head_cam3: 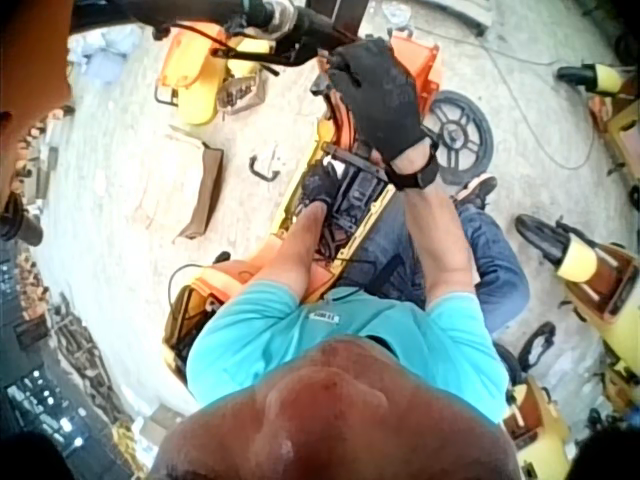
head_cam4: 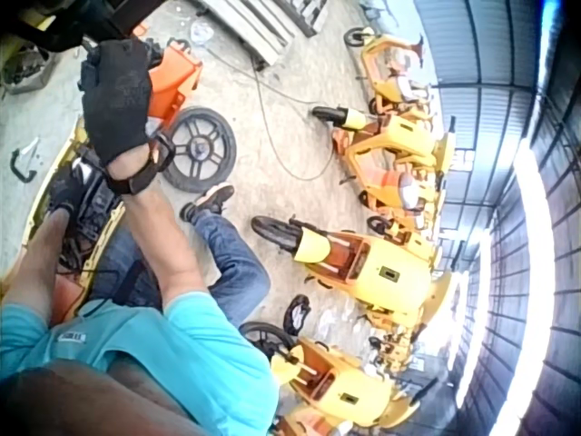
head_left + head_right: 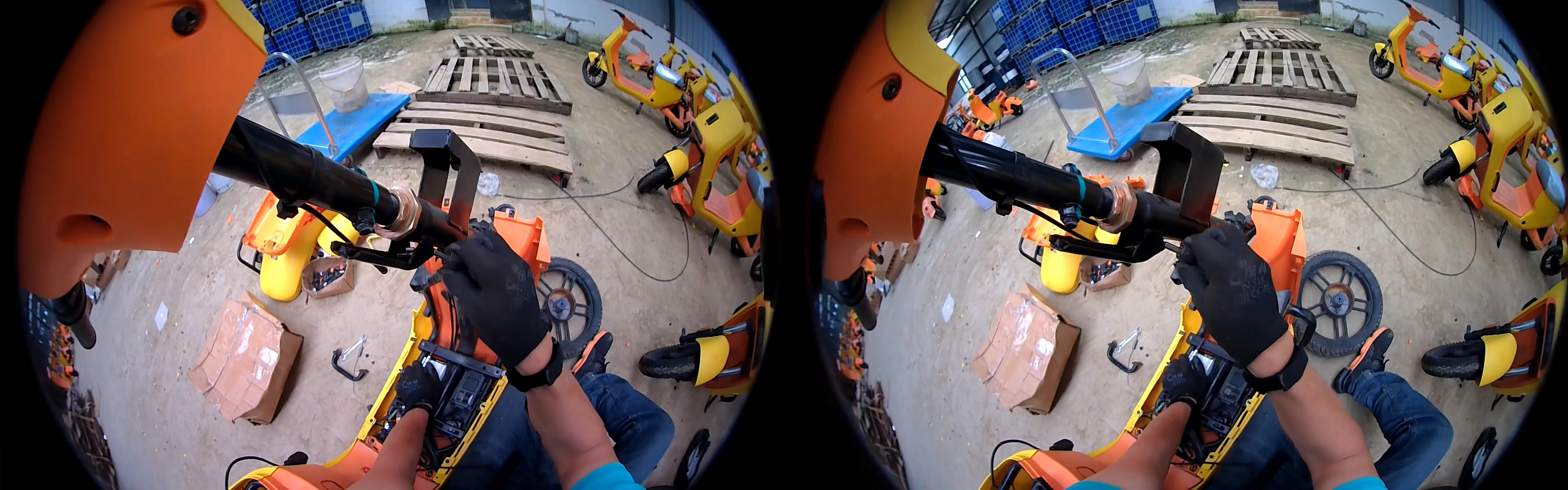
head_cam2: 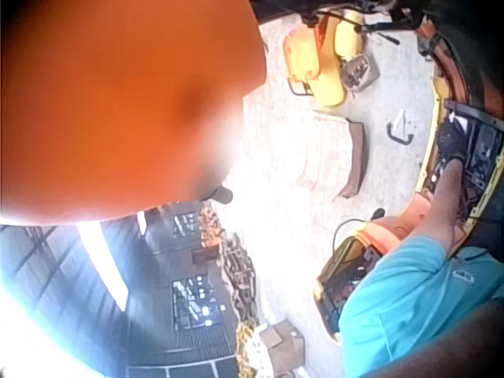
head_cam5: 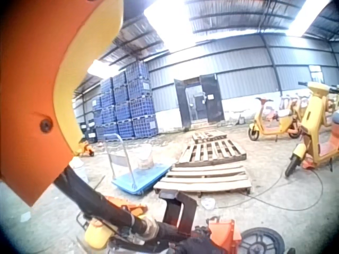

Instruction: The person works on the internal wiring and frame of an orange and yellow scooter, using a small tool to manipulate wires and fasteners near the battery compartment and handlebar column while seated on the ground.

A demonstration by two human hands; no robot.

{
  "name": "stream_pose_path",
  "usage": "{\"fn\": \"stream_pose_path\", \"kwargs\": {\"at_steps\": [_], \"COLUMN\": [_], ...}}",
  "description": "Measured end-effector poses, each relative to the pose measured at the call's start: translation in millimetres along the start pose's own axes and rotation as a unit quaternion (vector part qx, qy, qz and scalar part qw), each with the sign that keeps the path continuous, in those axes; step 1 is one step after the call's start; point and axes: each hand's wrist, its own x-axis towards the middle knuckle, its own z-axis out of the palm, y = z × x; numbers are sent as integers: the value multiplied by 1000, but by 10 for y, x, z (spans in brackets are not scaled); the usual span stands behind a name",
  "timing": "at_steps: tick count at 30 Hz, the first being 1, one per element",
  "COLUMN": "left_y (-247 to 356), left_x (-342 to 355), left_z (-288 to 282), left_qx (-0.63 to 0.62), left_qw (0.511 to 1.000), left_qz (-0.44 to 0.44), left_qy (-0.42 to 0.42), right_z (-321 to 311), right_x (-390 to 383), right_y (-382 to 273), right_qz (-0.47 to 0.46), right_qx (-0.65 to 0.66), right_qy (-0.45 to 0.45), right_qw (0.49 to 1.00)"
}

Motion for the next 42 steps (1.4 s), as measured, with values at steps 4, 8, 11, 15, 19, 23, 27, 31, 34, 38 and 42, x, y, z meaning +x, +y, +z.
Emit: {"fn": "stream_pose_path", "kwargs": {"at_steps": [4, 8, 11, 15, 19, 23, 27, 31, 34, 38, 42], "left_y": [-12, 18, 22, 11, 53, 56, -157, 377, 1304, 1763, 1910], "left_x": [-4, -13, -4, -19, -23, 3, 447, 245, -116, -440, -638], "left_z": [29, 2, -17, -20, 28, -12, -1, -716, -1726, -2340, -2578], "left_qx": [6, 0, 6, -3, -6, 5, -14, -201, -297, -463, -654], "left_qw": [1000, 1000, 1000, 1000, 1000, 999, 959, 782, 754, 711, 571], "left_qz": [-19, 10, 0, -5, -5, 3, 60, 467, 361, 432, 285], "left_qy": [-16, 10, -6, -16, -20, -46, -278, -360, -462, -307, -407], "right_z": [-8, -50, -86, -170, -317, -356, -399, -561, -714, -1079, -1229], "right_x": [0, -11, 8, -250, -775, -1409, -1747, -1760, -1793, -1462, -1143], "right_y": [91, 81, 98, 375, 604, 891, 876, 752, 767, 354, -273], "right_qz": [0, 2, -20, 3, 242, 299, 333, 360, 318, 212, 184], "right_qx": [-9, -27, -37, 30, 228, 329, 294, 269, 245, 215, 210], "right_qy": [-1, -16, -18, -9, -63, -40, 3, -9, 61, 207, 215], "right_qw": [1000, 1000, 999, 1000, 941, 895, 896, 893, 914, 931, 936]}}
